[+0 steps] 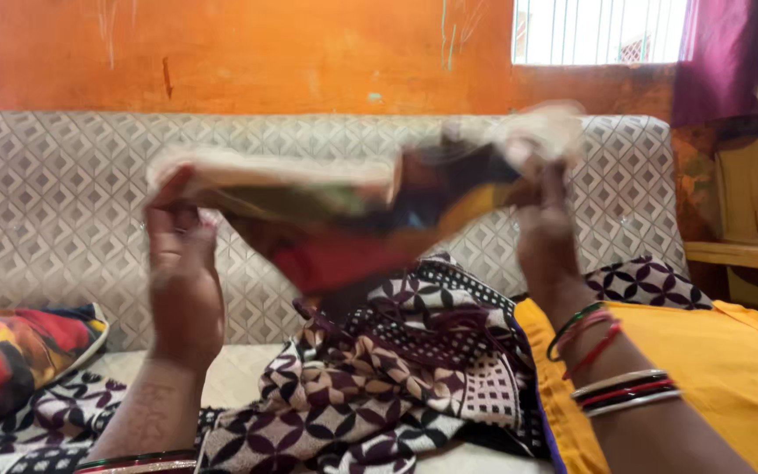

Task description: The person zips up the side of a yellow pillowcase while sitting on a bed and then picks up and unfolds a beige fabric bag.

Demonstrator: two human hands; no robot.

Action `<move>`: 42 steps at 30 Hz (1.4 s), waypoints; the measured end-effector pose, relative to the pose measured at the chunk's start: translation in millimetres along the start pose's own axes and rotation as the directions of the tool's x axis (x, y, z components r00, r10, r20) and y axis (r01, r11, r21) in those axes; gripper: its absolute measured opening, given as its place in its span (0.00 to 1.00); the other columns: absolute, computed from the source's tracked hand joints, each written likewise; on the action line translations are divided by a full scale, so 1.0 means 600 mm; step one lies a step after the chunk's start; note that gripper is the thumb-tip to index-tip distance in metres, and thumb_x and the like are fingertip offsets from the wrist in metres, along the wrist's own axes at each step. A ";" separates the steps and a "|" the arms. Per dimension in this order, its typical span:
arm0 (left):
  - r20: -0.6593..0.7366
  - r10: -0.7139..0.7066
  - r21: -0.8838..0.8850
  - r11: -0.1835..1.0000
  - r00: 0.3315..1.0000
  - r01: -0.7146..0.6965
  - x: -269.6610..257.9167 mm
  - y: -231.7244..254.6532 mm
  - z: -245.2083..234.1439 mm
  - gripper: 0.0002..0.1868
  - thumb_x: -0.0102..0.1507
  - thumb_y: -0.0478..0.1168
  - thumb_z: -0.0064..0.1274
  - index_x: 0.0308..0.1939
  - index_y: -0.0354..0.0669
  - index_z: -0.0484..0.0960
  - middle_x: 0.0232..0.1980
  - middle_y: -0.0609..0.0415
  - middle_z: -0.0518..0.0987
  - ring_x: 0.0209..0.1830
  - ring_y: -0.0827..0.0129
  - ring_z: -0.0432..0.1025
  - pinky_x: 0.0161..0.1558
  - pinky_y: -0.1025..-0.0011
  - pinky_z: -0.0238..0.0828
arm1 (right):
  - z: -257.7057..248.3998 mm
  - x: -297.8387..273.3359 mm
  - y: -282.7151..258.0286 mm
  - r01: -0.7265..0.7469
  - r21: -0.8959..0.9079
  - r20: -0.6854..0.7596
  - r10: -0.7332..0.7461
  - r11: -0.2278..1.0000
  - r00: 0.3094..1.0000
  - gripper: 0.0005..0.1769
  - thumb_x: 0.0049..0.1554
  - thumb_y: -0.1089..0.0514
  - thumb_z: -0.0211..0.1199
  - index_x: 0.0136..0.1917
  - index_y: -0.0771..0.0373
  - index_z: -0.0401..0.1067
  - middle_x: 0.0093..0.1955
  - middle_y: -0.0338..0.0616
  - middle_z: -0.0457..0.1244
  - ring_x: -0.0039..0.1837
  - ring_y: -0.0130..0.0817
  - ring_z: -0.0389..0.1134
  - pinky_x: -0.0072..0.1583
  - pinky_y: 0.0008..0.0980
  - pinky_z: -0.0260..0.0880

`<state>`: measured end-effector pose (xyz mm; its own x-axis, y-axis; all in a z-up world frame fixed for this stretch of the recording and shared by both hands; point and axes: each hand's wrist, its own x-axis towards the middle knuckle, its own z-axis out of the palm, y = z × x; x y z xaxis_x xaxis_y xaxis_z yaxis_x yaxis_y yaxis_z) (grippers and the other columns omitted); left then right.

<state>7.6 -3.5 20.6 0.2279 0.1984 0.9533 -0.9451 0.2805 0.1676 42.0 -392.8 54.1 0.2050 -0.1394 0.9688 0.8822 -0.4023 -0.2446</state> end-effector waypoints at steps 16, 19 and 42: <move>-0.263 -0.339 0.790 0.461 0.903 0.403 -0.040 -0.010 -0.039 0.20 0.72 0.50 0.40 0.45 0.50 0.88 0.29 0.52 0.85 0.28 0.73 0.77 0.38 0.68 0.73 | -0.030 0.022 -0.063 -0.471 -0.496 0.302 0.654 0.729 0.694 0.20 0.57 0.58 0.51 0.54 0.60 0.82 0.43 0.49 0.71 0.42 0.30 0.69 0.47 0.32 0.69; -0.265 -0.724 0.874 0.099 0.637 0.476 -0.055 -0.013 0.006 0.22 0.65 0.59 0.48 0.55 0.57 0.85 0.53 0.57 0.84 0.49 0.63 0.81 0.53 0.61 0.78 | 0.020 -0.016 -0.044 -0.261 -0.764 0.359 0.724 0.591 0.589 0.19 0.60 0.49 0.54 0.58 0.49 0.80 0.51 0.41 0.73 0.50 0.33 0.74 0.56 0.35 0.73; -0.072 -0.491 0.990 -0.141 0.868 0.002 -0.053 0.004 -0.009 0.22 0.62 0.61 0.53 0.56 0.64 0.82 0.61 0.52 0.78 0.59 0.60 0.71 0.64 0.52 0.58 | -0.008 -0.036 -0.022 -0.473 -0.453 0.671 0.638 0.756 0.378 0.23 0.59 0.42 0.59 0.53 0.61 0.81 0.45 0.43 0.74 0.50 0.33 0.75 0.55 0.35 0.75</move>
<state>-0.5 -4.2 -10.9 0.6783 0.1020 0.7277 -0.0983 -0.9688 0.2273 23.6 -388.9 36.4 0.9248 0.2975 0.2374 0.3781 -0.6477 -0.6614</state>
